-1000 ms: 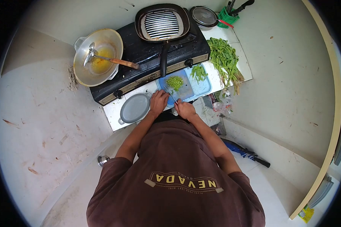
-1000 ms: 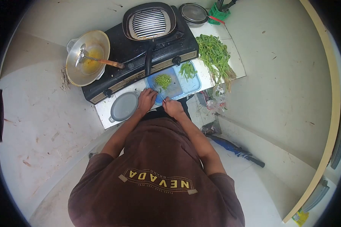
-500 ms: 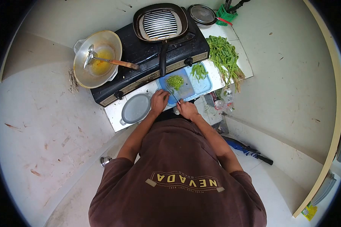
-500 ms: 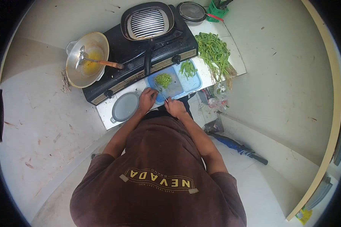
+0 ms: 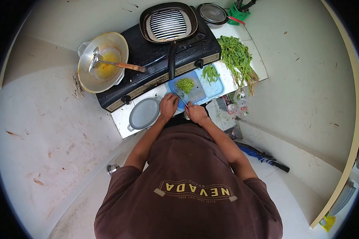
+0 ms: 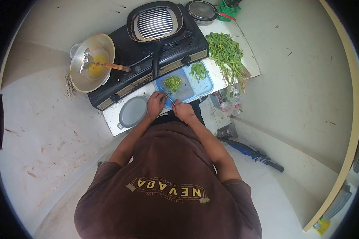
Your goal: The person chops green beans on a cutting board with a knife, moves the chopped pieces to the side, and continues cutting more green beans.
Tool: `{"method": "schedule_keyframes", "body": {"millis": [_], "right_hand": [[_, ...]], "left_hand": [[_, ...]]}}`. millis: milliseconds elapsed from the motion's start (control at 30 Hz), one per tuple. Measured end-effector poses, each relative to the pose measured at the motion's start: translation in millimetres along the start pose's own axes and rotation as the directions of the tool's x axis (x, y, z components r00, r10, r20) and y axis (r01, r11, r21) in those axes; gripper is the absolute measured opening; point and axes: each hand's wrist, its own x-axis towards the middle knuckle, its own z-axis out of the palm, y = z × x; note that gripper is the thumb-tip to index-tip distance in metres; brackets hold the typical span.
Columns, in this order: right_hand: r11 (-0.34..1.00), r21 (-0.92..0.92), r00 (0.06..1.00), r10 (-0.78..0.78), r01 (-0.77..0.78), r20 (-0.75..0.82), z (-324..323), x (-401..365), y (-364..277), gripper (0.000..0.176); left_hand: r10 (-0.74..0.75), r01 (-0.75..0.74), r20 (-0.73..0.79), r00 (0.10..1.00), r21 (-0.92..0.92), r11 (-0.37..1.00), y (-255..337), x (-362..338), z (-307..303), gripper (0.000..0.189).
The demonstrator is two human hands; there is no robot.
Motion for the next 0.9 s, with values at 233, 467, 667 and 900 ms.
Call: {"method": "schedule_keyframes", "body": {"millis": [233,467,667,900], "right_hand": [[0.999,0.029,1.0,0.015,-0.015,-0.013,4.8,-9.3,7.9,0.039],[1.0,0.007,1.0,-0.01,0.01,0.022,-0.3,-9.1,4.3,0.039],[1.0,0.016,1.0,-0.019,0.019,-0.01,3.4,0.5,2.1,0.04],[0.999,0.025,0.999,0.045,-0.045,0.021,-0.4,-5.9,3.1,0.04]], "left_hand": [[0.014,-0.014,-0.013,1.0,0.003,1.0,4.0,1.2,-2.2,0.007],[0.098,-0.098,-0.01,0.995,0.052,0.994,0.9,1.2,-4.1,0.008],[0.118,-0.117,-0.002,0.993,0.092,0.989,-0.6,-0.6,-3.7,0.009],[0.112,-0.112,-0.016,0.994,0.029,0.993,-1.1,-3.2,-7.3,0.01]]}}
